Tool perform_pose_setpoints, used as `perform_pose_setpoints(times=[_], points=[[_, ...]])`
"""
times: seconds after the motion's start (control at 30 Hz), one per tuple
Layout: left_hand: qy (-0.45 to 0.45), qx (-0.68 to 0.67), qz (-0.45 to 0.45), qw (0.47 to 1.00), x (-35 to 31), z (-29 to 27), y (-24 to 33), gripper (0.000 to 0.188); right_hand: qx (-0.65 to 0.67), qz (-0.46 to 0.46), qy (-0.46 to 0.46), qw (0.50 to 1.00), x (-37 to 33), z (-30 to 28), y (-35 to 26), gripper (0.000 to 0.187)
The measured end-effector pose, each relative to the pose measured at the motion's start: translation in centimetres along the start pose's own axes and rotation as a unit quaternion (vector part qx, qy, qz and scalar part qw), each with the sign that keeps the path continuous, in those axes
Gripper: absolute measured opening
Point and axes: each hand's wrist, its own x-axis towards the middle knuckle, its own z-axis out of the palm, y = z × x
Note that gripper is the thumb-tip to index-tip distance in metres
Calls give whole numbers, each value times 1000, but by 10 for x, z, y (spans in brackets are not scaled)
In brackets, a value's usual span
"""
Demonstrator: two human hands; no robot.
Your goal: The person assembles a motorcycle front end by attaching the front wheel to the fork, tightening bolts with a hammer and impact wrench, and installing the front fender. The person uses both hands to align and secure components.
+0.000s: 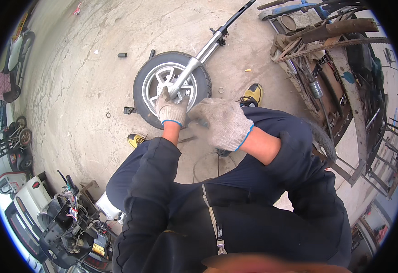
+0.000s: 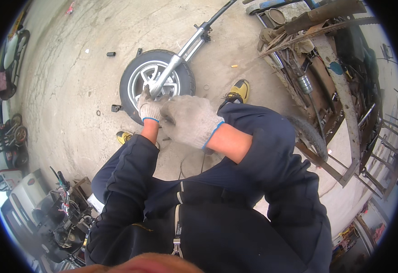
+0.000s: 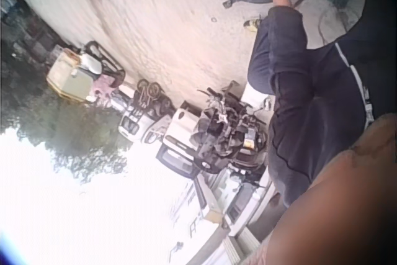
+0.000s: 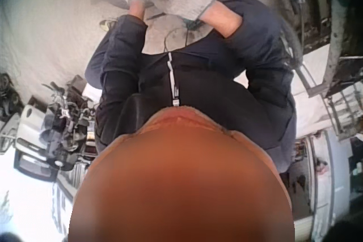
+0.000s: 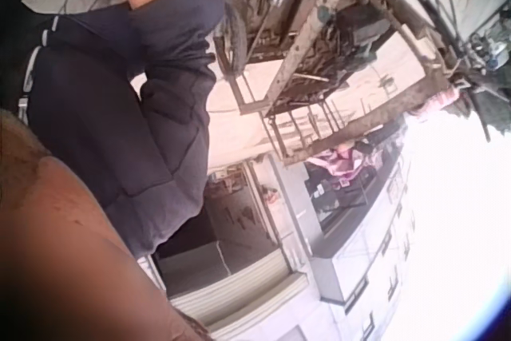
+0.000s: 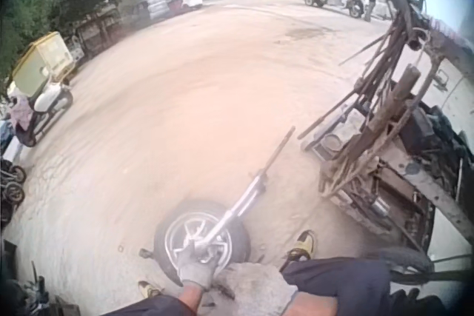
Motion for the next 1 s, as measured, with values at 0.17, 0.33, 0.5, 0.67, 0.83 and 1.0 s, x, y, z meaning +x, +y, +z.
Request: perform_pose_setpoints(times=[0.17,0.33,0.5,0.67,0.83,1.0], points=[[-40,36,123,991,87,25,101,96,100,14,135,986,9,-26,12,20],[-192,117,42,973,157,70,146,99,179,51,141,972,17,-56,30,29],[-308,163,63,935,213,113,134,74,222,79,155,959,30,-72,44,32],[-323,114,0,939,211,117,133,67,215,63,218,950,39,-73,53,24],[-264,-29,-57,962,166,64,139,62,210,78,234,946,36,-77,53,24],[-154,-307,-154,927,116,-7,132,32,189,94,249,945,28,-73,40,31]])
